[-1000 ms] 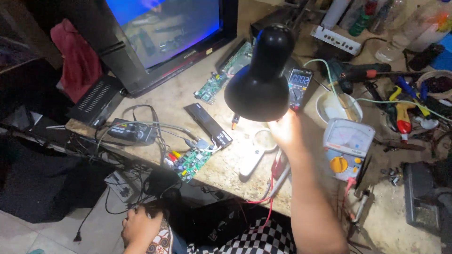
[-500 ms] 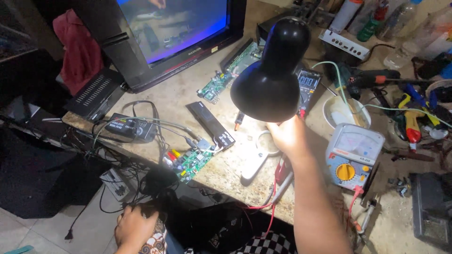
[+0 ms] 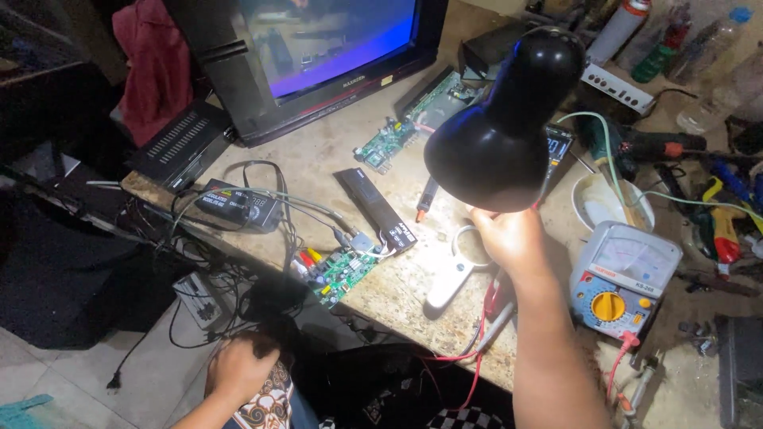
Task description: Testing a circuit board by connecting it to a power supply and monitor, then using a multimeter to check voltages.
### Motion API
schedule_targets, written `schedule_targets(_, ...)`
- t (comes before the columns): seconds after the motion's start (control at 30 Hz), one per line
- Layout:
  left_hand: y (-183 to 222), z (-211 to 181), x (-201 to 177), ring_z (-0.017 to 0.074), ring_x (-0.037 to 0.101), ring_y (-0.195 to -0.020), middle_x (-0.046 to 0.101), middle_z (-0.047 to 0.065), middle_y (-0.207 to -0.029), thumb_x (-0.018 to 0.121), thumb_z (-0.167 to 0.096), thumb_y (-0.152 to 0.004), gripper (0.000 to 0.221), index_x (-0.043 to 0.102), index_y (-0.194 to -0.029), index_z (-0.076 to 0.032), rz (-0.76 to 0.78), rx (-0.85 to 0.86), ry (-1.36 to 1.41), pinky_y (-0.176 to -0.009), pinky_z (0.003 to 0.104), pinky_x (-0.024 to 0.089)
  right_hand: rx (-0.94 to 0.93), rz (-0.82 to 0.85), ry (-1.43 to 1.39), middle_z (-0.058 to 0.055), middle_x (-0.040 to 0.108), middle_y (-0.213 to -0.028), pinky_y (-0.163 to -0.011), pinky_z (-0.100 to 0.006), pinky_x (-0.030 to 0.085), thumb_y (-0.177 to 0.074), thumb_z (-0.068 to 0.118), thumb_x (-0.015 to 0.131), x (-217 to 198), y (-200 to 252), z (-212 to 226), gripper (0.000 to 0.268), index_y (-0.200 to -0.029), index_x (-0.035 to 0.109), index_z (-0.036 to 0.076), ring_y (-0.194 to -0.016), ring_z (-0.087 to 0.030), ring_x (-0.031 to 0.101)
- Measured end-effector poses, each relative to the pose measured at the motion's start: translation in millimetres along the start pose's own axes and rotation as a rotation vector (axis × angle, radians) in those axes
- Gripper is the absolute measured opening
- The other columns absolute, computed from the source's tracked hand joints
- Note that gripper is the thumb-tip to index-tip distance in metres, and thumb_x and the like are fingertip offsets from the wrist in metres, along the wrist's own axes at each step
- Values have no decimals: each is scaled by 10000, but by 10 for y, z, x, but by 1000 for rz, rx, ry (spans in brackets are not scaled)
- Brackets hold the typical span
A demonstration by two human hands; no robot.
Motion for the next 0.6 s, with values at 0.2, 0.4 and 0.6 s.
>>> schedule_targets(0.2, 97, -86, -233, 321, 693, -1131, 776, 28, -1144, 578, -566, -799, 420, 828, -1042, -332, 19, 27, 16, -972, 453, 555, 76, -35, -30, -89, 791, -995, -876, -368, 509, -895, 348, 755, -65, 1, -98, 278, -981, 753, 83, -996, -250, 730)
schedule_targets(0.4, -258, 251, 207, 364, 659, -1149, 763, 115, -1140, 563, -568, -827, 509, 812, -1061, -190, -41, 55, 2, -979, 495, 521, 189, 68, 104, -138, 748, -922, -779, -427, 491, -891, 330, 662, -293, 25, -112, 276, -965, 704, 68, -891, -294, 678)
schedule_targets(0.6, -212, 201, 141, 359, 654, -1173, 763, 121, -1153, 530, -615, -850, 542, 812, -1079, -213, -47, 62, -21, -992, 487, 520, 284, 403, 314, -7, 488, -819, -705, -377, 370, -855, 434, 722, -198, 258, 362, 355, -863, 509, 151, -761, -194, 495)
Point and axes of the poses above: each hand's wrist, its own y-axis away from the middle knuckle, its own x-axis out of the palm, z = x × y, the point moved 8 cm from there along -y, towards the middle knuckle
